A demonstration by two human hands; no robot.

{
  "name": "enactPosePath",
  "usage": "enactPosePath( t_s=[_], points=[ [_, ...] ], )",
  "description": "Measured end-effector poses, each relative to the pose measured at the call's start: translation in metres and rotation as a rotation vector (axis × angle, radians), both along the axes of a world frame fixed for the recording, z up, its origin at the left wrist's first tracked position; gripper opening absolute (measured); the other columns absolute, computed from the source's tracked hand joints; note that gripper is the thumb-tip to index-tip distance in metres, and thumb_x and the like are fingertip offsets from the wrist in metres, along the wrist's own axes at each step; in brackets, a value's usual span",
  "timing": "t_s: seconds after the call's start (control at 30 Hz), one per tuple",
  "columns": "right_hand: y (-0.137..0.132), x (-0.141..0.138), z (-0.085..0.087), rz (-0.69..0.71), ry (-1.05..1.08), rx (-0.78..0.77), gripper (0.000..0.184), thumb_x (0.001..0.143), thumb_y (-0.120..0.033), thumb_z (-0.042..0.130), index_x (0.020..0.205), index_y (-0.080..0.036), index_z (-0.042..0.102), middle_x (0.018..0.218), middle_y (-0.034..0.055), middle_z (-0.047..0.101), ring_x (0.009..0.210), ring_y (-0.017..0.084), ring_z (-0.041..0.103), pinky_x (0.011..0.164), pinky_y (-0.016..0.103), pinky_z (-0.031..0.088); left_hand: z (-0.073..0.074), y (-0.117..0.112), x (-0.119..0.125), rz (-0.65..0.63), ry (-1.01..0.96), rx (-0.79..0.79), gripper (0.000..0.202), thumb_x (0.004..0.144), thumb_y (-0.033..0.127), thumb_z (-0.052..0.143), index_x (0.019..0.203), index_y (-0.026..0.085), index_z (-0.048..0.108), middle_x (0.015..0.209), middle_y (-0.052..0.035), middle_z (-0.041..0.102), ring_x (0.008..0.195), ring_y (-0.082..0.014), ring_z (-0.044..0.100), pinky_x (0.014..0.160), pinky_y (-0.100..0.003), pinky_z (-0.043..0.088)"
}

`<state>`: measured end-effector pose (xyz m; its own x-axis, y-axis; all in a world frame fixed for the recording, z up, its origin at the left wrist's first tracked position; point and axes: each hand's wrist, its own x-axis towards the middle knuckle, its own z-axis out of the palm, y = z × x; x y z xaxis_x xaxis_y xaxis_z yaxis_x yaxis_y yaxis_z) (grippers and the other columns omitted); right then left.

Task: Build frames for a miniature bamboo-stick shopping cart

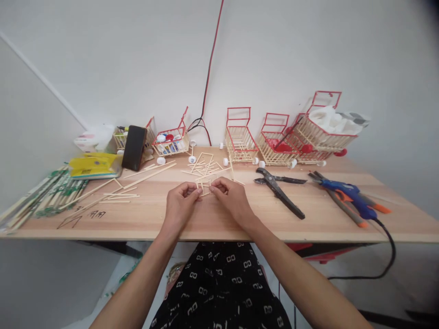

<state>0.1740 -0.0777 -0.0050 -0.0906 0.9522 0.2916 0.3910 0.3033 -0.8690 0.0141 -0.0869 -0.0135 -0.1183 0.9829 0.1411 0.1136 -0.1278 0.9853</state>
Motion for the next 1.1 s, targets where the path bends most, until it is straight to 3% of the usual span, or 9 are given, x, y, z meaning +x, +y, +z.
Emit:
enactPosePath(
  t_s=[1.1],
  points=[
    [0.006, -0.002, -0.011, -0.005, -0.135, 0.066, 0.008, 0.083, -0.029, 0.061, 0.080, -0.022, 0.064, 0.077, -0.0018, 0.069, 0.068, 0.015, 0.060, 0.067, 0.026, 0.043, 0.007, -0.004, 0.001, -0.049, 0.096, -0.018, 0.014, 0.072, 0.029, 0.068, 0.073, 0.015, 0.066, 0.069, -0.0010, 0.067, 0.062, -0.0149, 0.062, 0.062, -0.025, 0.046]
  ],
)
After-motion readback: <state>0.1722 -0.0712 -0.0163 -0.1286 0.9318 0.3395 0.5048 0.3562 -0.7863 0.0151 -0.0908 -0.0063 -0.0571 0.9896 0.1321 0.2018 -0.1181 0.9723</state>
